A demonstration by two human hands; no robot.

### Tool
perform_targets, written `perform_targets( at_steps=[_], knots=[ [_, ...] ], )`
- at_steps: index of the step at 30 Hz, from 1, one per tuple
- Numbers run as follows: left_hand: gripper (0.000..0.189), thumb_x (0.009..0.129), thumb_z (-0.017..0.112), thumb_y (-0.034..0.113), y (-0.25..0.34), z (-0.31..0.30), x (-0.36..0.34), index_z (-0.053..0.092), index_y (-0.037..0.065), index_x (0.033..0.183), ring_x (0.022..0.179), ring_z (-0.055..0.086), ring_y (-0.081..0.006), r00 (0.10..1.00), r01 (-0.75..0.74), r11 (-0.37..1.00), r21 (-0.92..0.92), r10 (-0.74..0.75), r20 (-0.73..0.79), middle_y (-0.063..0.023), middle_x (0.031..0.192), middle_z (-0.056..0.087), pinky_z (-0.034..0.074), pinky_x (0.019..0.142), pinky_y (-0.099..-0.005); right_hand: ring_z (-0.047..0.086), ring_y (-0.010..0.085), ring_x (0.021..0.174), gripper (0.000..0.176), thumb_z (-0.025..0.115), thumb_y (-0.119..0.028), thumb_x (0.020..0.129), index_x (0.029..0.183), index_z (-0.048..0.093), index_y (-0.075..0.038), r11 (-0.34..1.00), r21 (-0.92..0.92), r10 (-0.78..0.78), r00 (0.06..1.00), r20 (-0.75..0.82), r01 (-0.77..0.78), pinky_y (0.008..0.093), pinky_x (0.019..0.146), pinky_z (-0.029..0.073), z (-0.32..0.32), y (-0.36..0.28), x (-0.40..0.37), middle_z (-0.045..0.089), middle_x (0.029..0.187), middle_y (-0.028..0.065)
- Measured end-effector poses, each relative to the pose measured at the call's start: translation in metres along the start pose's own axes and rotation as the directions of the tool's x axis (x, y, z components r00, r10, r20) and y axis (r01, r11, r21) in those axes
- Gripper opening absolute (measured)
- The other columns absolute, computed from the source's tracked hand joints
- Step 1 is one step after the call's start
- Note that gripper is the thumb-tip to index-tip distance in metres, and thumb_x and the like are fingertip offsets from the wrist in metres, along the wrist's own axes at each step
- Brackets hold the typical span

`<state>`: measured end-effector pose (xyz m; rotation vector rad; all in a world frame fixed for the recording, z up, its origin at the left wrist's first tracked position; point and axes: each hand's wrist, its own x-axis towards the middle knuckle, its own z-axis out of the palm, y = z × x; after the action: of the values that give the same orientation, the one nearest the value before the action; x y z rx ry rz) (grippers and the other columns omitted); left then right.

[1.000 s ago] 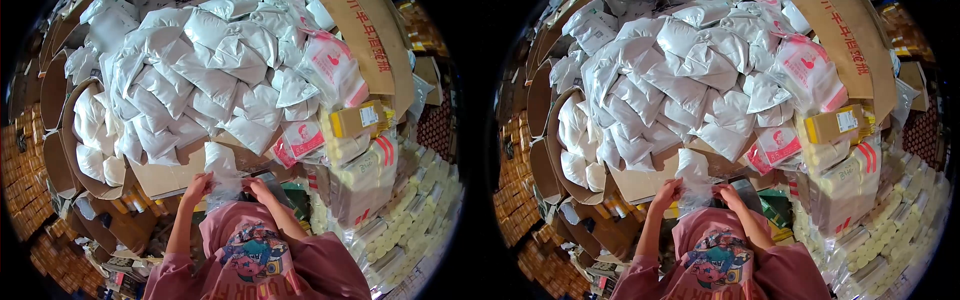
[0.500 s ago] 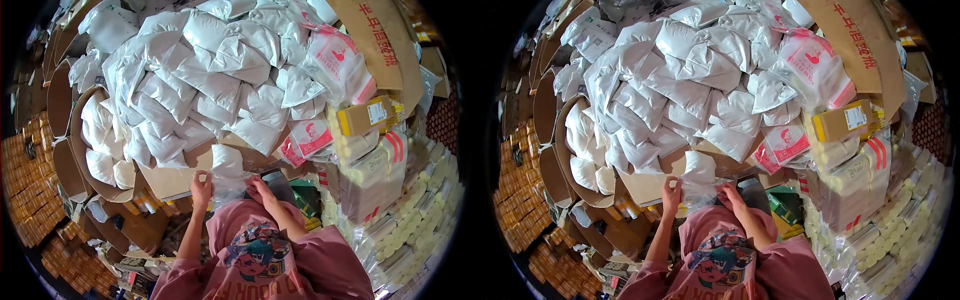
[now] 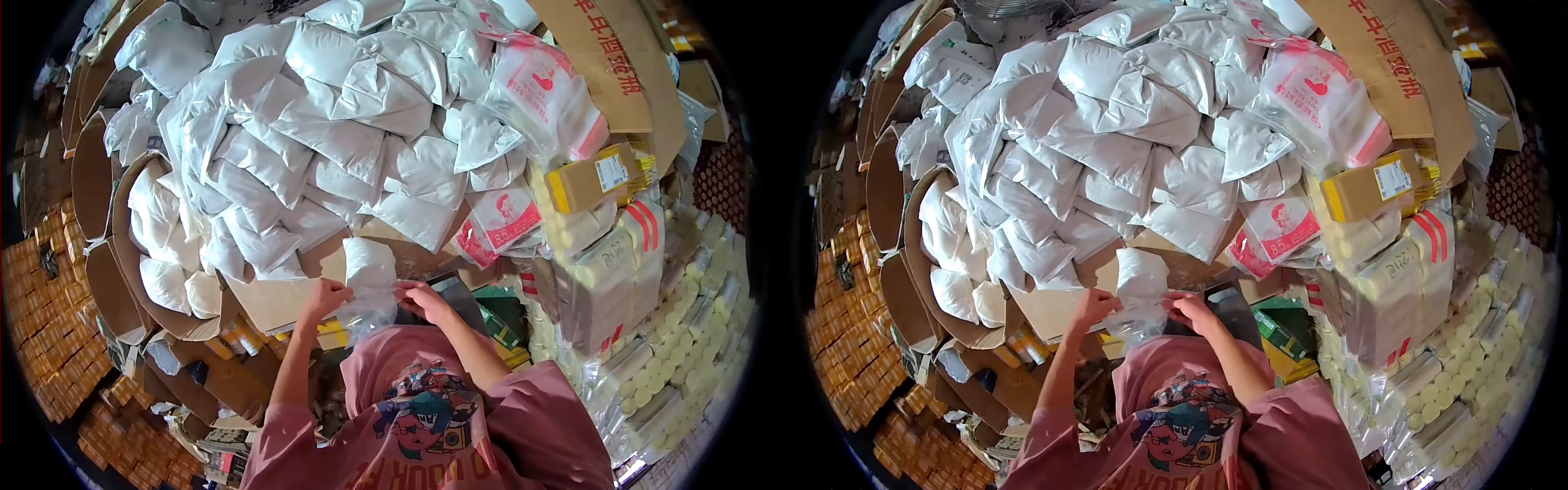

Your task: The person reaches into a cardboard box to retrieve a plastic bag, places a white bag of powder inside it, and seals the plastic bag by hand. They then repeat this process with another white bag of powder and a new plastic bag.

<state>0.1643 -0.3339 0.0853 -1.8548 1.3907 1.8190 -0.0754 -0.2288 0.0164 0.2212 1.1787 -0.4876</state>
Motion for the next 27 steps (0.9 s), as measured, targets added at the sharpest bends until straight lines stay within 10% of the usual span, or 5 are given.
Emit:
perform_targets(
  at_steps=[6, 12, 16, 27],
  knots=[
    [0.017, 0.088, 0.061, 0.018, -0.029, -0.012, 0.026, 0.063, 0.002, 0.081, 0.063, 0.048, -0.0079, 0.954, 0.021, 0.742, -0.670, 0.185, 0.234, 0.0022, 0.069, 0.053, 0.040, 0.057, -0.0248, 0.059, 0.0078, 0.071, 0.011, 0.059, -0.017, 0.092, 0.097, 0.065, -0.009, 0.997, 0.081, -0.038, 0.970, 0.239, 0.019, 0.0215, 0.060, 0.046, -0.006, 0.003, 0.005, 0.064, 0.085, -0.0010],
    [0.018, 0.090, 0.062, 0.023, -0.037, 0.015, 0.033, 0.061, 0.006, 0.087, 0.065, 0.049, -0.0082, 0.998, 0.067, 0.785, -0.616, -0.065, 0.026, 0.0004, 0.075, 0.053, 0.042, 0.056, -0.0242, 0.060, 0.0109, 0.067, 0.015, 0.062, -0.025, 0.091, 0.089, 0.063, -0.010, 0.968, -0.154, -0.218, 0.969, -0.117, 0.199, 0.0255, 0.059, 0.048, 0.007, 0.019, 0.031, 0.062, 0.081, -0.0006],
    [0.020, 0.089, 0.064, 0.028, -0.024, 0.027, 0.023, 0.060, 0.008, 0.087, 0.056, 0.046, -0.0082, 0.976, 0.207, 0.740, -0.640, -0.202, 0.081, 0.0014, 0.070, 0.050, 0.045, 0.051, -0.0246, 0.061, 0.0137, 0.069, 0.018, 0.062, -0.025, 0.089, 0.095, 0.065, -0.008, 0.995, 0.067, -0.051, 0.966, -0.252, 0.070, 0.0283, 0.061, 0.051, 0.012, 0.024, 0.025, 0.063, 0.083, 0.0012],
    [0.037, 0.087, 0.067, 0.033, -0.028, 0.046, 0.035, 0.064, -0.003, 0.092, 0.063, 0.061, -0.0143, 0.962, 0.103, 0.464, -0.880, -0.272, -0.030, -0.0050, 0.077, 0.064, 0.049, 0.052, -0.0291, 0.064, 0.0147, 0.073, 0.018, 0.058, -0.016, 0.090, 0.100, 0.066, -0.004, 0.787, 0.595, -0.217, 0.976, 0.015, 0.166, 0.0275, 0.063, 0.053, 0.024, 0.022, 0.040, 0.068, 0.090, 0.0045]
  ],
)
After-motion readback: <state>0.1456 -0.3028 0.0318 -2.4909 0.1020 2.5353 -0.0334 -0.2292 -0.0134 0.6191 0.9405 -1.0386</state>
